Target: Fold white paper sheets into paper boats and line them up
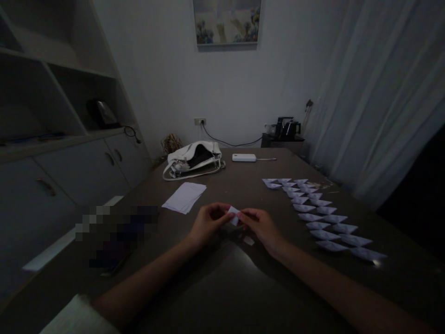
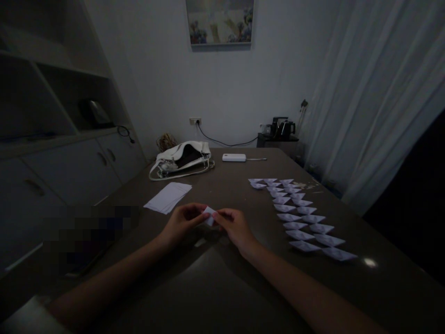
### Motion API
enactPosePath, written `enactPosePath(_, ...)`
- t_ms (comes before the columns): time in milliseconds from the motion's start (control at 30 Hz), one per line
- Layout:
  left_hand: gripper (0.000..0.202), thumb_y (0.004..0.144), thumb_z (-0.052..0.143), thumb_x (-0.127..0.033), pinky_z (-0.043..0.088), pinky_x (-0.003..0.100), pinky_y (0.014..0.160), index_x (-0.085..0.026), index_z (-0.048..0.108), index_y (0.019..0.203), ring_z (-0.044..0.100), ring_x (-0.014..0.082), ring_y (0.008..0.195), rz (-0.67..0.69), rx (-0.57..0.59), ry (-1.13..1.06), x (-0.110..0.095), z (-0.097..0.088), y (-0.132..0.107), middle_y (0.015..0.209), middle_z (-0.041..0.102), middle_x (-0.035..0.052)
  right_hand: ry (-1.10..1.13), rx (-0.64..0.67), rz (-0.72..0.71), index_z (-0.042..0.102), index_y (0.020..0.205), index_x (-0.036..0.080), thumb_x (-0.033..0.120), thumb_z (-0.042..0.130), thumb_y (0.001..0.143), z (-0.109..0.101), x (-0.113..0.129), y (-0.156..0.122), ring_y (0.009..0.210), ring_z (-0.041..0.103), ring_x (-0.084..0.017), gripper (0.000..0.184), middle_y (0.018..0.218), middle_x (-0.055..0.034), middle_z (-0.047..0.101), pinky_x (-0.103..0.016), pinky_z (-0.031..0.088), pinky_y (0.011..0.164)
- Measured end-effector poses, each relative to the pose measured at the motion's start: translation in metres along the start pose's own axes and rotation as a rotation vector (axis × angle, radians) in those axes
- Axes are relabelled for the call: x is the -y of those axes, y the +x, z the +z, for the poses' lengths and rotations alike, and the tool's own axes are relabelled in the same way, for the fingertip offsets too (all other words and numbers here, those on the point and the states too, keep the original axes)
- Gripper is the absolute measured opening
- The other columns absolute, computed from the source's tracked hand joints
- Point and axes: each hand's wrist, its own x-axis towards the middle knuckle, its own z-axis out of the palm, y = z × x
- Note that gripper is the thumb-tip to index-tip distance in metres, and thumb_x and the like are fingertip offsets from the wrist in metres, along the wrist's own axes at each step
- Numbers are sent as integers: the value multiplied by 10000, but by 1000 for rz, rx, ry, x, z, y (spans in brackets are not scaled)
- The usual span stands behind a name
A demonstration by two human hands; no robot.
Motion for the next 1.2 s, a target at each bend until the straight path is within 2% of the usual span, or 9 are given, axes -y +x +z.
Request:
enactPosePath(267, 336, 618, 768, -312, 486, 251, 648, -102, 659, 858, 645, 155, 688, -46, 28, -34, -3, -3, 0, 787, 696, 67, 42, 0, 38, 693, 760, 146, 441, 629, 737, -1, 2, -1, 652, 584, -146, 304, 699, -45, 657, -238, 401, 569)
enactPosePath(467, 336, 605, 780, -314, 474, 239, 638, -103, 663, 840, 634, 141, 656, -92, 48, -81, -1, -4, 1, 760, 692, 57, -156, 4, -138, 675, 694, 149, 423, 576, 792, -4, -2, 2, 572, 515, -129, 307, 616, -19, 607, -240, 365, 548)
enactPosePath(600, 322, 630, 762, -347, 453, 218, 587, -112, 662, 826, 607, 122, 608, -120, 79, -117, 1, -4, 1, 729, 680, 40, -168, 10, -177, 656, 683, 154, 415, 565, 803, -4, -1, 1, 601, 531, -140, 301, 627, -18, 604, -247, 384, 576)
enactPosePath(733, 293, 690, 709, -395, 414, 190, 531, -114, 658, 756, 551, 90, 544, -127, 104, -98, 3, -4, 1, 657, 642, 20, -145, 29, -164, 645, 679, 154, 423, 563, 804, -2, 3, -2, 607, 542, -138, 307, 636, -18, 610, -241, 389, 575)
enactPosePath(900, 306, 687, 707, -403, 434, 206, 565, -115, 643, 770, 568, 112, 595, -71, 67, -93, 3, -4, 1, 687, 639, 31, -114, 98, -100, 648, 734, 154, 433, 610, 765, 3, 2, -4, 552, 529, -117, 283, 628, -10, 611, -226, 378, 527)
enactPosePath(1067, 311, 667, 716, -410, 442, 218, 567, -119, 618, 714, 572, 120, 582, -59, 53, -77, 1, -2, 0, 652, 627, 21, -151, 133, -84, 649, 686, 152, 423, 623, 757, 6, -5, -4, 533, 542, -116, 281, 602, -19, 630, -226, 382, 514)
enactPosePath(1200, 318, 661, 719, -408, 436, 221, 568, -116, 601, 700, 572, 126, 587, -33, 47, -41, -3, 1, -2, 645, 624, 21, -159, 127, -96, 638, 628, 153, 431, 613, 763, 5, -2, -4, 523, 542, -118, 311, 578, -20, 627, -229, 385, 515)
